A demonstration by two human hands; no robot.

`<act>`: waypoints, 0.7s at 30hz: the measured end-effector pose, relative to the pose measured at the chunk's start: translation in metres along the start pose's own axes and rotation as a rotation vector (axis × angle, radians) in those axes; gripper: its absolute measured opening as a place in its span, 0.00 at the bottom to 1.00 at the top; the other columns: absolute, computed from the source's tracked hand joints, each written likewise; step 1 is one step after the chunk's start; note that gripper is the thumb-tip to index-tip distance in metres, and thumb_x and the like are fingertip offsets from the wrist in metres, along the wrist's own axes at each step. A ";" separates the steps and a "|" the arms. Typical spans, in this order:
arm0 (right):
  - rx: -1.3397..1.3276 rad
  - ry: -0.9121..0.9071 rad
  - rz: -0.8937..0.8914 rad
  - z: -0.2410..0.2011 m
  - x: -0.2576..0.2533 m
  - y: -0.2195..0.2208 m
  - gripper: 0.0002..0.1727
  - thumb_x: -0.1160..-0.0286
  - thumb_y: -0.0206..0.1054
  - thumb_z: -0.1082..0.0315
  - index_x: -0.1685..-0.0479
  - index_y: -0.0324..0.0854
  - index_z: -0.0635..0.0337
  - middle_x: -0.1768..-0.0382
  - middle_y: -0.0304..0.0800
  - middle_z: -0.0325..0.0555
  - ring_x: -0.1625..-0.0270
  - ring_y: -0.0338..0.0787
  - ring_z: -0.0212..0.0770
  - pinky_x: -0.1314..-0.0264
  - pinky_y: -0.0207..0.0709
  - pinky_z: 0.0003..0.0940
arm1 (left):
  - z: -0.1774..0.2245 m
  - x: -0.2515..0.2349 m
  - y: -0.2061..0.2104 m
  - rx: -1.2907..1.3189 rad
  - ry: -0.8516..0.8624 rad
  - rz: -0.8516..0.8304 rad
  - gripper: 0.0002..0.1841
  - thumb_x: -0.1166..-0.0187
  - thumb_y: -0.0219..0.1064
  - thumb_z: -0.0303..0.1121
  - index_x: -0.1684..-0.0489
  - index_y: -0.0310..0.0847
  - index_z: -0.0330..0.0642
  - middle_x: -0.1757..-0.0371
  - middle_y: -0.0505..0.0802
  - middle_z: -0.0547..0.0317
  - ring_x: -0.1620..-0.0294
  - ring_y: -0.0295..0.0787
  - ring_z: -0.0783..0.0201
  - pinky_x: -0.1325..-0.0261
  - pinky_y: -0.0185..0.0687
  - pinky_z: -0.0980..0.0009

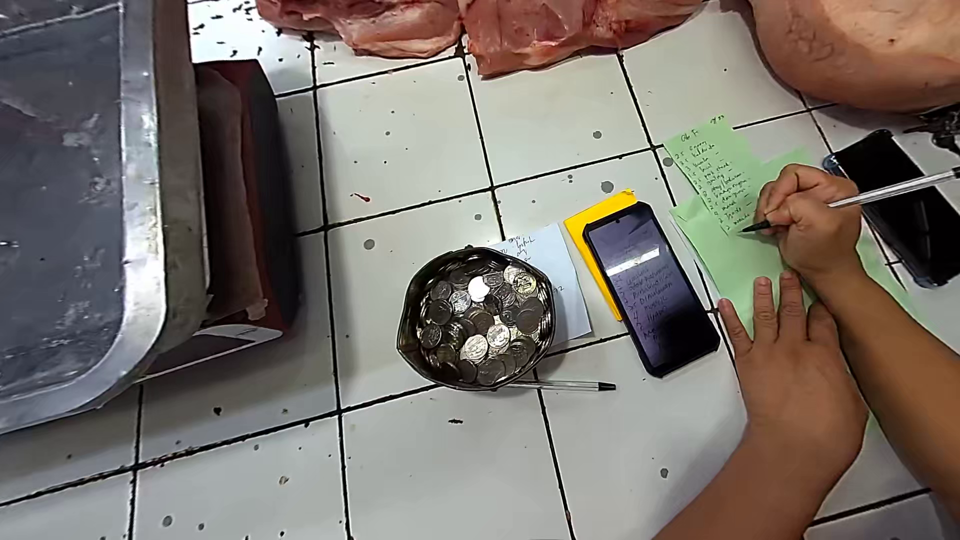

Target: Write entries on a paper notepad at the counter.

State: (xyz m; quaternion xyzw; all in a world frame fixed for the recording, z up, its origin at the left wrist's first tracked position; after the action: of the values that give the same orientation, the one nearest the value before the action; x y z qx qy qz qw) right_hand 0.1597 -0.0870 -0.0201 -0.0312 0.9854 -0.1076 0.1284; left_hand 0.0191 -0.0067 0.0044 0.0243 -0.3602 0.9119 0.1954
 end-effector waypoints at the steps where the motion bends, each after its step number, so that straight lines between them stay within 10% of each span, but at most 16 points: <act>1: 0.003 -0.008 0.025 0.000 -0.002 0.001 0.15 0.43 0.51 0.78 0.82 0.72 0.42 0.82 0.80 0.20 0.80 0.78 0.17 0.78 0.68 0.13 | 0.000 0.000 0.000 -0.009 -0.003 -0.005 0.29 0.23 0.65 0.31 0.17 0.75 0.46 0.07 0.64 0.57 0.04 0.47 0.47 0.10 0.28 0.32; 12: -0.012 -0.017 0.010 0.000 -0.003 0.000 0.15 0.40 0.51 0.78 0.80 0.73 0.42 0.82 0.80 0.19 0.80 0.77 0.16 0.78 0.68 0.11 | 0.001 -0.001 -0.003 -0.030 -0.013 -0.040 0.31 0.22 0.65 0.33 0.15 0.72 0.48 0.06 0.62 0.57 0.04 0.46 0.47 0.10 0.25 0.32; 18: -0.083 0.064 0.042 0.001 -0.007 -0.004 0.09 0.23 0.56 0.75 0.53 0.73 0.47 0.61 0.89 0.23 0.61 0.88 0.19 0.57 0.82 0.14 | 0.001 -0.001 -0.002 -0.020 -0.013 -0.040 0.32 0.22 0.65 0.33 0.14 0.71 0.51 0.06 0.62 0.57 0.04 0.46 0.47 0.10 0.25 0.32; 21: -0.128 0.039 0.057 0.003 -0.006 -0.005 0.12 0.29 0.57 0.77 0.64 0.76 0.45 0.66 0.91 0.24 0.66 0.89 0.20 0.62 0.83 0.15 | 0.001 -0.001 -0.002 -0.019 -0.019 -0.047 0.32 0.23 0.65 0.32 0.13 0.70 0.51 0.06 0.62 0.57 0.04 0.46 0.48 0.10 0.24 0.32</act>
State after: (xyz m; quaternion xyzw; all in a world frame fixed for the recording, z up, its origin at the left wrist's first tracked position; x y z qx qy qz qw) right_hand 0.1665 -0.0920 -0.0206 -0.0089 0.9930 -0.0413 0.1100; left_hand 0.0208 -0.0065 0.0065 0.0394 -0.3701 0.9033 0.2133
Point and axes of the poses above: each hand's wrist, its own x-axis away from the middle knuckle, its own y-axis out of the palm, z = x × y, the point moved 2 cm from there along -x, towards the middle knuckle
